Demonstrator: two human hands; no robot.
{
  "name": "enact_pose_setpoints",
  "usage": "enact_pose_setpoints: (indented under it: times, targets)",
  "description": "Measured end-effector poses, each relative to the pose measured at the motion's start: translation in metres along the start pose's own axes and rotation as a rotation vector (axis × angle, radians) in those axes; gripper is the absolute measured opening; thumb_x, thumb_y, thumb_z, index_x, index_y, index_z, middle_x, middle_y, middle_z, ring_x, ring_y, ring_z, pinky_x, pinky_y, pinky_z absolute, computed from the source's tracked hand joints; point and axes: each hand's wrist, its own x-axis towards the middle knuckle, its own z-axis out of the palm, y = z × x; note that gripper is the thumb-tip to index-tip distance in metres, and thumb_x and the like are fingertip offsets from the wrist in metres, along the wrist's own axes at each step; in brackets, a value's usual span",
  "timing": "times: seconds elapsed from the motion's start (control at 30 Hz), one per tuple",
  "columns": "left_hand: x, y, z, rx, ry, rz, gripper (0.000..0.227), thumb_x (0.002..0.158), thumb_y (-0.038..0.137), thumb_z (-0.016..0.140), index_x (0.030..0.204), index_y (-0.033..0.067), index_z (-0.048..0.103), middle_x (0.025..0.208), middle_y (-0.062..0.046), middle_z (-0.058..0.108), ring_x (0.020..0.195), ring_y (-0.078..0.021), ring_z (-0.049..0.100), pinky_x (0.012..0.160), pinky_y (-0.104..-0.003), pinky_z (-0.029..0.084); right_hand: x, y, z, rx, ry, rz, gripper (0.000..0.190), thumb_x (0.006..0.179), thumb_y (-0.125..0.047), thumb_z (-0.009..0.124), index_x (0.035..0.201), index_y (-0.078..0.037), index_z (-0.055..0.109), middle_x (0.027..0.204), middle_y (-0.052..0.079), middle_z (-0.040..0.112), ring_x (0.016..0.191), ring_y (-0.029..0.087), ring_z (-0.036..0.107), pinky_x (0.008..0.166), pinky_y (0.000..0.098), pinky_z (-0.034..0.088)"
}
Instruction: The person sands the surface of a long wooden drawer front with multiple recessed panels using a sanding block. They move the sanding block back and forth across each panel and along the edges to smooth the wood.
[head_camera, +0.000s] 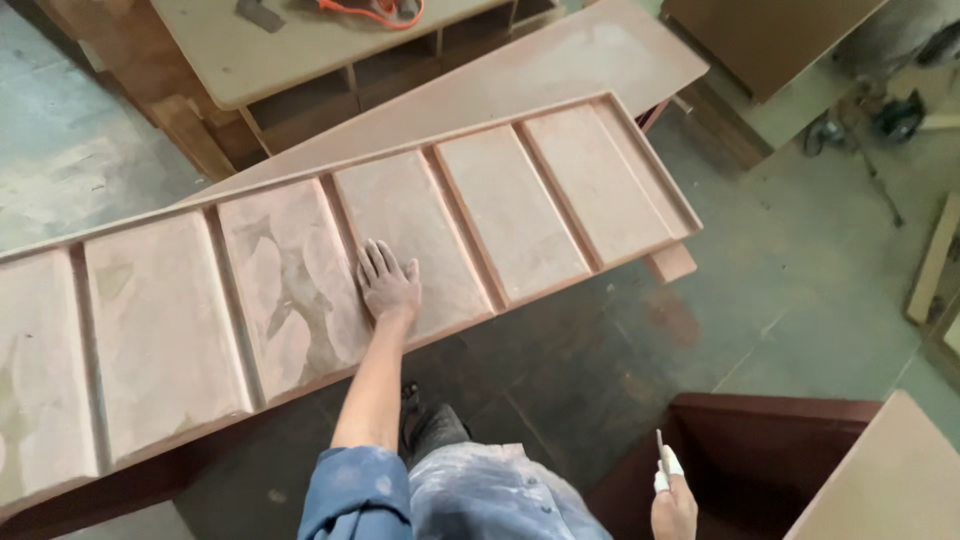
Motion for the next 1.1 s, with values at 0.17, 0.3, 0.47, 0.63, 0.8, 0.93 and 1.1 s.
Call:
enact_pose_setpoints:
  times: [0.17, 0.3, 0.47, 0.63, 0.8, 0.93, 1.1]
  targets:
    - [-0.1, 0.089, -0.017, -0.113, -0.693, 0.123, 0.076, 0.094, 0.048, 0.049, 0.156, 0.0074, 0.033, 0.164, -0.021, 0.029, 0.145, -0.0434, 0.035, 0.118, -0.057, 0.025, -0.008, -0.014, 0.01, 0.123, -0.039, -0.028, 0.045, 0.099, -0.009, 0.05, 0.143, -0.004, 0.058, 0.139, 0.015, 0.065, 0.129, 0.024, 0.059, 0.109, 0.0329, 0.04]
    - [-0.157, 0.119, -0.041, -0.662, -0.847, 0.455, 0.072, 0.102, 0.042, 0.05, 0.156, -0.0019, 0.029, 0.159, -0.025, 0.031, 0.148, -0.0376, 0.032, 0.12, -0.046, 0.028, 0.009, -0.059, 0.026, 0.094, -0.131, -0.134, 0.046, 0.099, -0.008, 0.049, 0.144, -0.003, 0.059, 0.134, 0.016, 0.069, 0.122, 0.024, 0.063, 0.106, 0.0324, 0.044]
    - [-0.154, 0.079, -0.077, -0.527, -0.515, 0.431, 0.061, 0.098, 0.037, 0.061, 0.146, 0.0023, 0.049, 0.151, -0.02, 0.05, 0.145, -0.0354, 0.043, 0.12, -0.044, 0.036, 0.027, -0.076, 0.011, 0.235, -0.154, -0.071, 0.048, 0.101, -0.001, 0.046, 0.146, 0.003, 0.062, 0.126, 0.026, 0.068, 0.109, 0.04, 0.063, 0.094, 0.0379, 0.049]
    - [-0.095, 0.015, -0.079, -0.337, -0.149, 0.206, 0.056, 0.101, 0.036, 0.058, 0.144, 0.0008, 0.05, 0.15, -0.023, 0.05, 0.142, -0.04, 0.045, 0.117, -0.046, 0.036, 0.048, -0.098, -0.018, 0.535, -0.111, -0.074, 0.049, 0.097, 0.0, 0.044, 0.146, 0.0, 0.052, 0.139, 0.012, 0.06, 0.129, 0.023, 0.058, 0.103, 0.0353, 0.048]
    - [-0.079, 0.009, -0.052, -0.094, -0.185, 0.257, 0.061, 0.099, 0.036, 0.053, 0.148, 0.0001, 0.044, 0.154, -0.02, 0.044, 0.145, -0.0365, 0.038, 0.119, -0.048, 0.027, 0.05, -0.119, -0.005, 0.274, 0.022, -0.356, 0.054, 0.091, 0.001, 0.05, 0.144, 0.001, 0.057, 0.132, 0.015, 0.065, 0.117, 0.027, 0.062, 0.095, 0.0397, 0.053]
    - [-0.116, 0.051, -0.032, 0.0, -0.254, 0.374, 0.068, 0.094, 0.032, 0.054, 0.151, -0.0019, 0.039, 0.159, -0.019, 0.038, 0.148, -0.0327, 0.033, 0.121, -0.047, 0.022, 0.038, -0.156, 0.081, -0.347, -0.006, -0.465, 0.029, 0.096, -0.012, 0.054, 0.12, -0.001, 0.068, 0.11, 0.027, 0.071, 0.104, 0.044, 0.067, 0.091, 0.0477, 0.053]
    - [-0.128, 0.053, -0.026, -0.055, -0.191, 0.308, 0.066, 0.094, 0.024, 0.055, 0.152, -0.0021, 0.038, 0.16, -0.017, 0.04, 0.15, -0.0296, 0.034, 0.123, -0.045, 0.023, 0.017, -0.229, 0.204, -0.441, -0.074, -1.036, 0.053, 0.087, -0.002, 0.05, 0.14, -0.004, 0.058, 0.142, 0.012, 0.061, 0.139, 0.039, 0.052, 0.1, 0.0488, 0.05]
